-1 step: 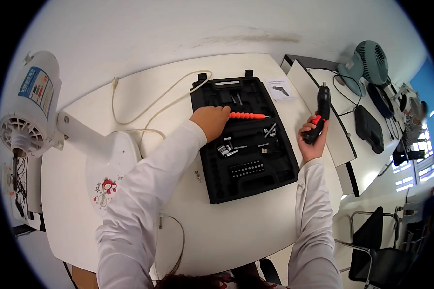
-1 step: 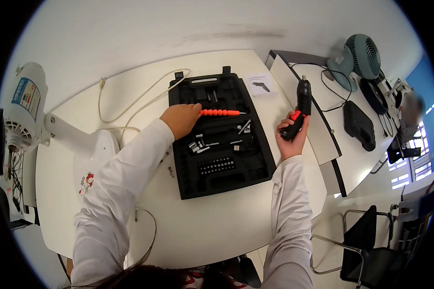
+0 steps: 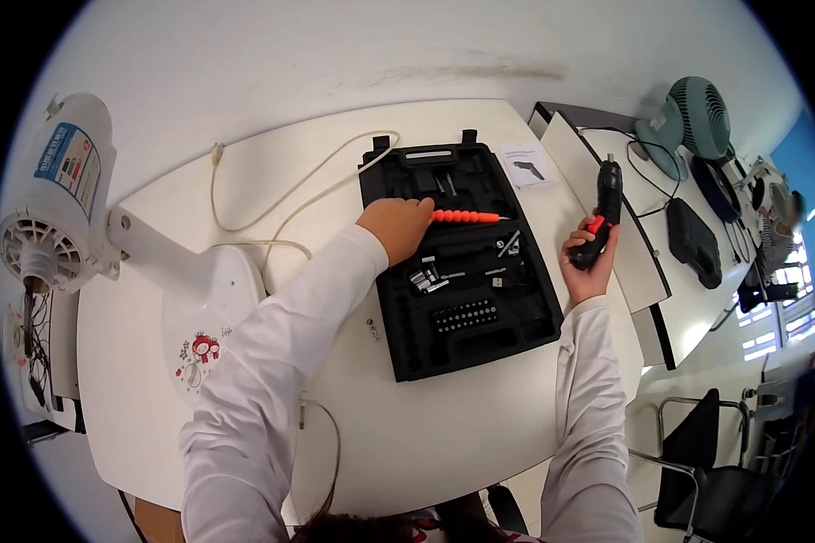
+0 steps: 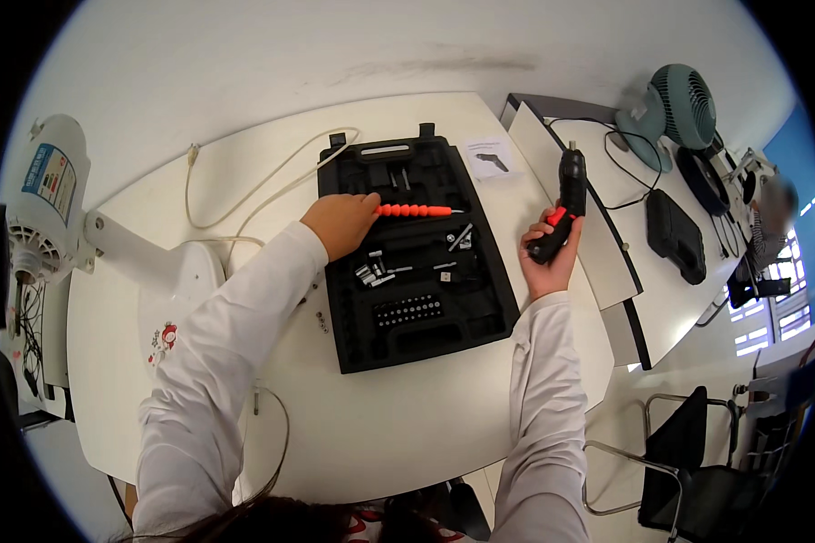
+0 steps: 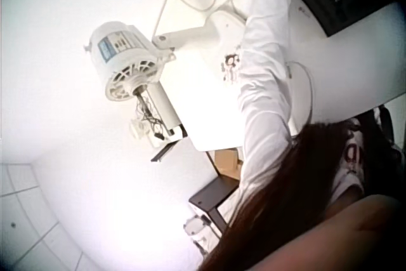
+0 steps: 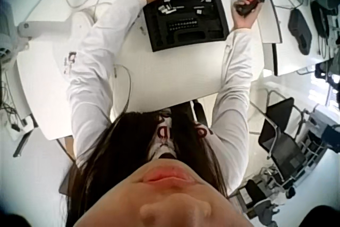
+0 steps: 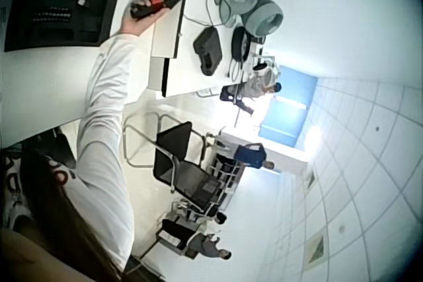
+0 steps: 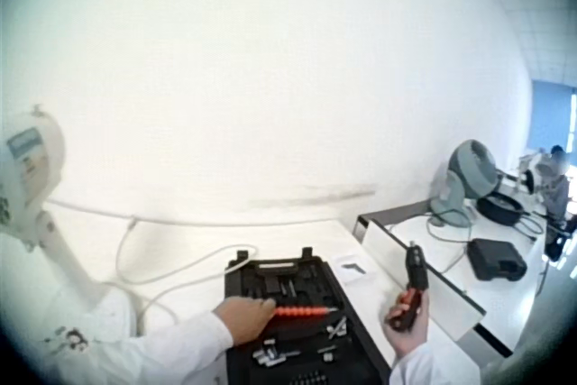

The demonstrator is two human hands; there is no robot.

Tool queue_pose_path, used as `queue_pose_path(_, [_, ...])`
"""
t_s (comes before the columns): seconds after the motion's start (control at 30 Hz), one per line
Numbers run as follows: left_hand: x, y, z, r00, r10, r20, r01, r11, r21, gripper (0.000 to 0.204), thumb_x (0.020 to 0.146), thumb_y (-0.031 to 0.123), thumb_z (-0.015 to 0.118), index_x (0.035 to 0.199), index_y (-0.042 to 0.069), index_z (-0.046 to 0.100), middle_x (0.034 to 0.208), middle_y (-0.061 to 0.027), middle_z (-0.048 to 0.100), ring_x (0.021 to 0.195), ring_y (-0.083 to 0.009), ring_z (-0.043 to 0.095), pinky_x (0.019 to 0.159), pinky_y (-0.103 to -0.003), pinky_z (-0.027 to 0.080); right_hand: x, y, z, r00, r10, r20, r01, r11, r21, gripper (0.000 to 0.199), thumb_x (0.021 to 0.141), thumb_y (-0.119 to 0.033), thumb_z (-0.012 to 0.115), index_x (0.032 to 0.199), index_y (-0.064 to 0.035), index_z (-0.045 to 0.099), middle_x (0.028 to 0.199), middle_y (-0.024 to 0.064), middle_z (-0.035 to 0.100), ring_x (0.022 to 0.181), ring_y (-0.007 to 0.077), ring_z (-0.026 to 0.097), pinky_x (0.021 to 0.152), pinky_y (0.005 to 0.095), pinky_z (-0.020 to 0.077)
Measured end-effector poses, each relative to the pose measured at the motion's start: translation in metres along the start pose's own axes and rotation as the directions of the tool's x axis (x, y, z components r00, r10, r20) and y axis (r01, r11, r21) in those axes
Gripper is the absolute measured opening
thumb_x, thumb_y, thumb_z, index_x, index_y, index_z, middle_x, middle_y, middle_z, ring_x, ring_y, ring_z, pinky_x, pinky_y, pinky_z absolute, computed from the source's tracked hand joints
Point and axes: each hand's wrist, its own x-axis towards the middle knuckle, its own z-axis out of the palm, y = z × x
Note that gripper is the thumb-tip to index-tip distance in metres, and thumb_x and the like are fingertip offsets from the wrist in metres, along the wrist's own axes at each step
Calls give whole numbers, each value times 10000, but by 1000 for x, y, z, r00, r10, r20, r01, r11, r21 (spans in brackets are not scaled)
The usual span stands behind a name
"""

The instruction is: The person assembles a standing fan by attaching a white plastic hub to the motor shaft, inserting a metal rod, and securing it with a nut using a cordless electric screwdriver. The person repeatedly selects and changes bits from a toolkit to fit the screwdriver and fastens the components to the fan base.

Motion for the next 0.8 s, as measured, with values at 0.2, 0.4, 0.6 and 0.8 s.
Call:
queue_pose_path(0.2, [0, 7, -10, 998, 46, -30, -46, 999, -9, 197, 911, 267, 487, 875, 75, 513, 657, -100, 602, 628, -307, 601, 558, -417, 456, -1, -3, 2, 1000, -11, -6, 11, 1000, 3, 404, 878, -385, 597, 1176, -117, 543, 933, 10, 594, 691, 105, 526, 656, 248, 461])
queue_pose_path(0.4, [4, 3, -9, 996, 61, -72, -59, 998, 22, 224, 898, 316, 505, 833, 103, 533, 596, -94, 588, 575, -310, 592, 526, -424, 442, 0, -4, 1, 1000, -6, -13, 6, 1000, 16, 403, 879, -384, 596, 1175, -115, 542, 928, 9, 592, 692, 104, 527, 655, 247, 460])
queue_pose_path(0.6, [5, 1, -10, 996, 45, -78, -47, 999, -26, 213, 873, 332, 560, 842, 122, 566, 701, -72, 610, 702, -267, 591, 658, -392, 451, -1, -3, 2, 1000, -5, -14, 5, 1000, 11, 410, 880, -393, 592, 1188, -129, 536, 923, 5, 587, 697, 102, 528, 658, 242, 458])
queue_pose_path(0.8, [1, -8, -8, 982, 43, -186, -64, 992, -108, 217, 792, 284, 673, 930, 129, 607, 823, -47, 610, 811, -233, 560, 757, -358, 447, -1, -1, 3, 999, -33, -18, 32, 999, -20, 406, 876, -334, 610, 1210, -116, 533, 941, 4, 594, 685, 92, 534, 654, 242, 474])
